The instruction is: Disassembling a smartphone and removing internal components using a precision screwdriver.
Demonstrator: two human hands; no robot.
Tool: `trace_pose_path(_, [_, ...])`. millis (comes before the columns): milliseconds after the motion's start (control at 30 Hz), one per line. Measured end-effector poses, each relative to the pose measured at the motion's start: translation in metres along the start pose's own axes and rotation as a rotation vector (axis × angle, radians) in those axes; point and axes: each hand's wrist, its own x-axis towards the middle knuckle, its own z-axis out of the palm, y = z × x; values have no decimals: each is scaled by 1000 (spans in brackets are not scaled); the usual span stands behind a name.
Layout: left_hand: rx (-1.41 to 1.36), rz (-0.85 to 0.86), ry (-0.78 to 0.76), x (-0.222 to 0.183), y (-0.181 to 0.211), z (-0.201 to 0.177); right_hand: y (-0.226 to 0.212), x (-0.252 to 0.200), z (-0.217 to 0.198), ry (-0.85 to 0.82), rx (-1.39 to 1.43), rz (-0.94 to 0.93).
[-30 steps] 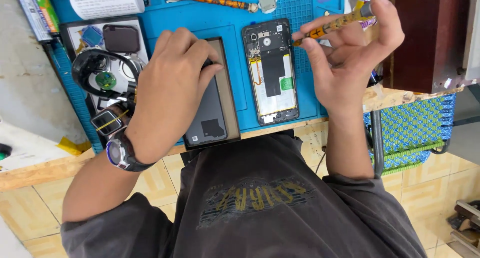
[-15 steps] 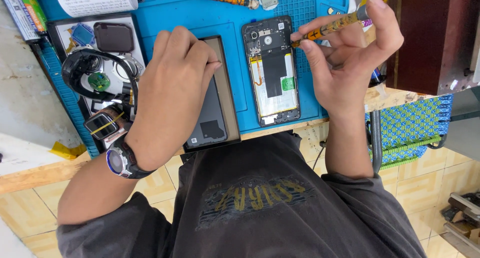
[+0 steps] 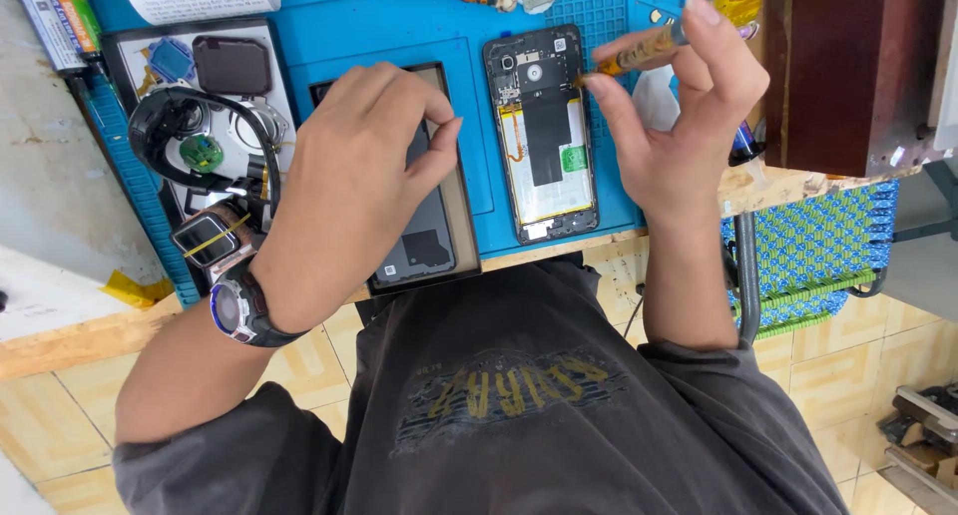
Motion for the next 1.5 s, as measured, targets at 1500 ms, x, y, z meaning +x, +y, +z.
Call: trace_pose_path(1500, [-470, -27, -48, 3, 22, 2, -18, 10, 1, 42, -338, -57])
